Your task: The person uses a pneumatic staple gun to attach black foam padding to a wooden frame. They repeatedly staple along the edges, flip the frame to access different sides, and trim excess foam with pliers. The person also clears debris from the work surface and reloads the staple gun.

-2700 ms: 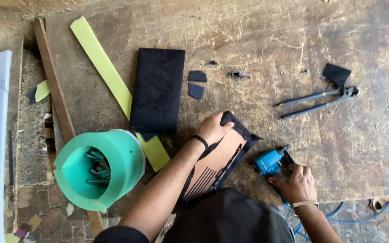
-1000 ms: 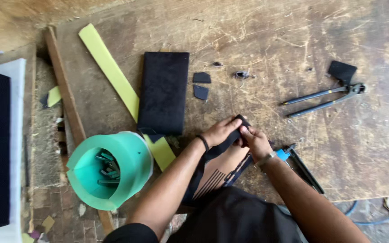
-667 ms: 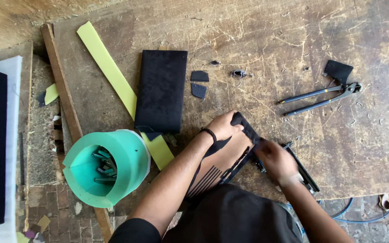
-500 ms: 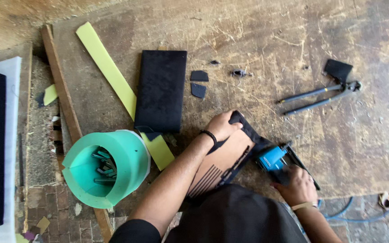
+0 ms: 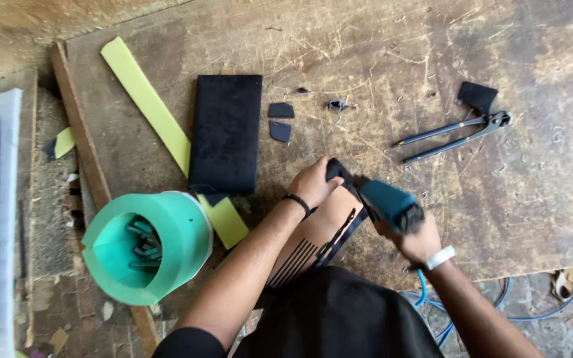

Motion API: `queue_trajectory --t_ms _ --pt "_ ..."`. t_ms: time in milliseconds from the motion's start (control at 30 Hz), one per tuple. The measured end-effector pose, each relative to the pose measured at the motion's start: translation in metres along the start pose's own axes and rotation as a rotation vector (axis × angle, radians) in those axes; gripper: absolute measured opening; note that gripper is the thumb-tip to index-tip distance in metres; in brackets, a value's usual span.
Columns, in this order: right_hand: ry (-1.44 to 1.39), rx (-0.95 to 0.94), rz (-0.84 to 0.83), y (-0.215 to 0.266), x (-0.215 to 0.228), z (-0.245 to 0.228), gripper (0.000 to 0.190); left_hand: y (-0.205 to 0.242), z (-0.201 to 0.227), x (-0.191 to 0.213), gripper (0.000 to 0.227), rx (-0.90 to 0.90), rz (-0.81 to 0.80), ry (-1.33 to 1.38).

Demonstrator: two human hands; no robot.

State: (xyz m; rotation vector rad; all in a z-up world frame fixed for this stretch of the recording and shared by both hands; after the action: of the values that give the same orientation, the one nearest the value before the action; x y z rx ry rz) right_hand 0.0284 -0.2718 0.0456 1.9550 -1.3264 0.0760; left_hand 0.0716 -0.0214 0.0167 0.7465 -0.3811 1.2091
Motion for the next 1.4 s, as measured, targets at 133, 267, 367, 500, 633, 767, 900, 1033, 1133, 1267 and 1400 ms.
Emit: queue_trajectory --t_ms 133,267,367,500,633,767,900,1033,1133,1267,1400 --pt "-0.272 -0.146 -0.086 -0.014 -0.009 -0.018 0.040 0.005 0.011 -0.006 0.046 0.028 -0.042 -0.012" --pt "-0.211 -0.088 -0.082 -0.017 -0.010 -0.036 0.039 0.005 0.008 -0.008 0.043 0.075 -0.094 -0.033" --pt "-0.168 -0.085 -0.076 -0.017 -0.008 -0.037 0.034 0.003 0.010 -0.006 0.048 0.013 -0.075 -0.071" --pt "-0.089 -0.220 -0.093 -0.019 -0.006 -0.025 0.032 0.001 0.014 -0.004 0.050 -0.037 -0.067 -0.069" --pt "0.001 -0.255 -0.082 -0.019 -0.009 -0.016 0.031 0.004 0.011 -0.003 0.063 0.002 -0.094 -0.051" --pt "-0.074 -0.258 -0.107 -0.017 -0.015 -0.010 0.031 0.005 0.013 -0.002 0.071 -0.024 -0.066 -0.030" --pt "-0.117 -0.155 -0.070 -0.017 -0.012 -0.021 0.041 0.004 0.011 -0.003 0.066 -0.004 -0.086 -0.070" --pt "-0.094 -0.234 -0.088 -0.015 -0.013 -0.022 0.040 0.006 0.009 -0.007 0.071 0.014 -0.098 -0.078" --pt "-0.034 -0.208 -0.079 -0.019 -0.014 -0.028 0.035 0.003 0.009 -0.004 0.073 0.016 -0.086 -0.061" --pt "-0.028 -0.382 -0.035 -0.021 -0.005 0.003 0.039 0.008 -0.001 0.003 0.053 0.080 -0.071 0.073" --pt "0.406 -0.382 0.087 -0.015 0.013 0.035 0.058 0.029 -0.027 0.060 0.049 -0.052 0.256 0.348"
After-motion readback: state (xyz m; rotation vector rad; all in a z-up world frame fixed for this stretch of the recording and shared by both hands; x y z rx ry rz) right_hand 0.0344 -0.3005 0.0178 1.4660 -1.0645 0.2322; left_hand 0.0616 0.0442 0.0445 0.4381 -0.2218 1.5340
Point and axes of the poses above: each hand's wrist, its own y-axis away from the middle knuckle, its own x-axis out of the back of the hand, z = x × y, the point moved 8 cm from there along -y, towards the middle knuckle, and after that the axes turned 14 degrees about -x, right-handed, at the moved point
